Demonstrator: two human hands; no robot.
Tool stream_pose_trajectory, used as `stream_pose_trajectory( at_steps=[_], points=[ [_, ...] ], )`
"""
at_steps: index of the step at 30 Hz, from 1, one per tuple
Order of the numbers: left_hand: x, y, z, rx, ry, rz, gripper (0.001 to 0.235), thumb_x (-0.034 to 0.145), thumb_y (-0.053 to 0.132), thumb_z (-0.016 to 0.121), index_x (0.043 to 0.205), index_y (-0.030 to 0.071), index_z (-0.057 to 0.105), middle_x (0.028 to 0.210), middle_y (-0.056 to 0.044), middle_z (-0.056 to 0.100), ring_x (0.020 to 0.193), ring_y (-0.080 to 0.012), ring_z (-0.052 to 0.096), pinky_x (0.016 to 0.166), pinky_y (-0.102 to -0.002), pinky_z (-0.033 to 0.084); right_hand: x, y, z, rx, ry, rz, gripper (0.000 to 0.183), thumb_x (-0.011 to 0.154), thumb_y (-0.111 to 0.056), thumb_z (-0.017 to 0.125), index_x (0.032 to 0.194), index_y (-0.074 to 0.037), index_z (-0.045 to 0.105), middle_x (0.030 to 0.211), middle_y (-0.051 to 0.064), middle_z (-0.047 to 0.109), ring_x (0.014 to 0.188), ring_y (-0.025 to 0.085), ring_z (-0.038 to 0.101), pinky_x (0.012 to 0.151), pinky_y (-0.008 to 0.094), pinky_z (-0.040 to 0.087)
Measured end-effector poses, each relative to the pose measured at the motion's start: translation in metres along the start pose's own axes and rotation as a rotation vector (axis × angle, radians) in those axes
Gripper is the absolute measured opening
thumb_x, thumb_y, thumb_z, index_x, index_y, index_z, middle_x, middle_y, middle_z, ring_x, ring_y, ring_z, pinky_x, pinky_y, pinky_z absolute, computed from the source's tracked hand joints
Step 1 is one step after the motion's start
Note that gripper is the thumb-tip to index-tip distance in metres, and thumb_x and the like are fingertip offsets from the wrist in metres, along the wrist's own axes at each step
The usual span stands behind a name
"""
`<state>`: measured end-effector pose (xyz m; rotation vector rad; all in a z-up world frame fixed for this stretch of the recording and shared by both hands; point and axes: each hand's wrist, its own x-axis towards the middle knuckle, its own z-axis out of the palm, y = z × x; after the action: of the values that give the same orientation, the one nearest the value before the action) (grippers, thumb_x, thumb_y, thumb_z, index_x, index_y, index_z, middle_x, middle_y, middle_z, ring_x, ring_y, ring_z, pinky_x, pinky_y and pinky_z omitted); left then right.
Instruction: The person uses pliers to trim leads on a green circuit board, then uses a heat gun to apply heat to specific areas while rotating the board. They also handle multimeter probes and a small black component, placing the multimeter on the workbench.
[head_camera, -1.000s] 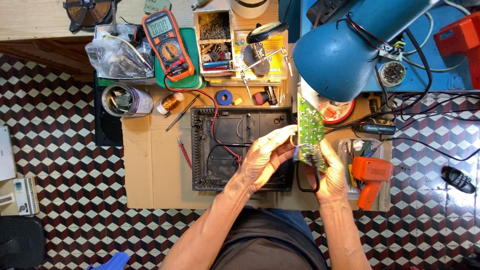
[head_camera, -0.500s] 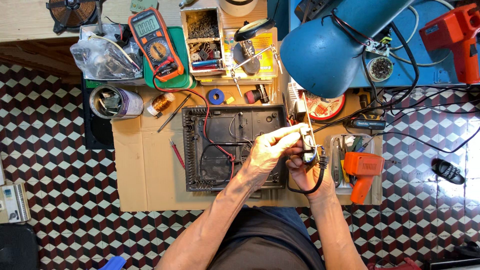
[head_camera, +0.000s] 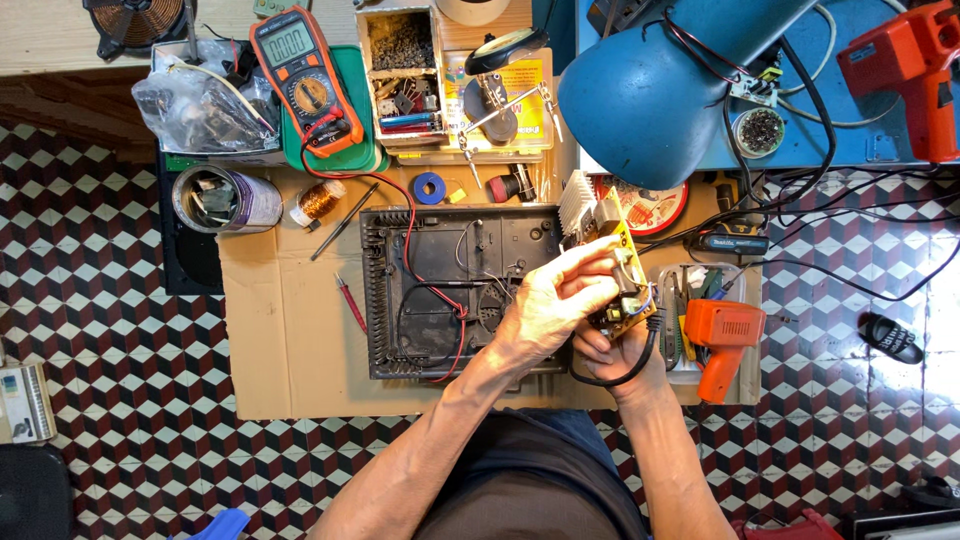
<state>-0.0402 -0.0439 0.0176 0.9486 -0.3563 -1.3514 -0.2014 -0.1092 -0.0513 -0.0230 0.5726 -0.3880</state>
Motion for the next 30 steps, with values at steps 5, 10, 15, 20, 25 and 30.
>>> stream_pose_trajectory(
  at_steps=[5, 10, 15, 20, 25, 30],
  points=[
    [-0.003, 0.005, 0.001, 0.064, -0.004, -0.010, 0.059, 0.096, 0.006, 0.070, 0.152, 0.005, 0.051, 0.131, -0.006, 0.063, 0.113, -0.0082, 0.062, 0.103, -0.025, 0.053, 0.001, 0.001, -0.001, -0.006, -0.019, 0.013, 0.039, 0.109, -0.044, 0.048, 0.119, -0.010, 0.065, 0.094, 0.008, 0.068, 0.054, 0.016, 0.054, 0.044, 0.024, 0.039],
    [-0.004, 0.012, 0.007, 0.037, -0.014, -0.013, 0.060, 0.097, 0.007, 0.070, 0.153, 0.006, 0.050, 0.131, -0.007, 0.063, 0.111, -0.0079, 0.063, 0.099, -0.024, 0.055, 0.000, 0.001, 0.005, -0.108, -0.044, -0.008, 0.046, 0.105, -0.042, 0.054, 0.126, -0.002, 0.063, 0.101, 0.010, 0.070, 0.052, 0.013, 0.054, 0.046, 0.025, 0.042],
    [-0.006, 0.015, 0.013, 0.080, 0.001, -0.065, 0.061, 0.094, 0.008, 0.070, 0.152, 0.009, 0.050, 0.131, -0.006, 0.063, 0.111, -0.0077, 0.063, 0.090, -0.026, 0.057, 0.000, 0.003, 0.001, -0.111, -0.065, -0.017, 0.044, 0.101, -0.042, 0.058, 0.128, -0.007, 0.062, 0.098, 0.009, 0.070, 0.052, 0.014, 0.057, 0.045, 0.026, 0.045],
    [-0.008, 0.012, 0.018, 0.140, -0.041, 0.048, 0.062, 0.094, 0.004, 0.073, 0.152, 0.007, 0.052, 0.131, -0.010, 0.063, 0.111, -0.0101, 0.065, 0.099, -0.025, 0.056, 0.001, 0.005, -0.019, -0.105, -0.113, 0.013, 0.039, 0.104, -0.044, 0.059, 0.124, -0.011, 0.063, 0.093, 0.005, 0.069, 0.054, 0.013, 0.055, 0.047, 0.025, 0.043],
    [-0.009, 0.008, 0.023, 0.139, -0.025, 0.080, 0.062, 0.094, 0.002, 0.072, 0.152, 0.006, 0.052, 0.133, -0.011, 0.065, 0.108, -0.0092, 0.066, 0.099, -0.026, 0.057, 0.002, 0.006, -0.032, -0.125, -0.036, -0.017, 0.039, 0.103, -0.047, 0.062, 0.119, -0.011, 0.065, 0.089, 0.001, 0.069, 0.055, 0.008, 0.053, 0.045, 0.022, 0.039],
    [-0.011, 0.013, 0.027, 0.218, -0.019, 0.101, 0.063, 0.093, 0.002, 0.073, 0.152, 0.007, 0.052, 0.133, -0.012, 0.067, 0.107, -0.0093, 0.068, 0.099, -0.027, 0.058, 0.001, 0.007, -0.026, -0.095, 0.093, -0.027, 0.039, 0.094, -0.052, 0.063, 0.113, -0.018, 0.068, 0.086, -0.003, 0.070, 0.053, 0.005, 0.054, 0.041, 0.019, 0.038]
  ],
)
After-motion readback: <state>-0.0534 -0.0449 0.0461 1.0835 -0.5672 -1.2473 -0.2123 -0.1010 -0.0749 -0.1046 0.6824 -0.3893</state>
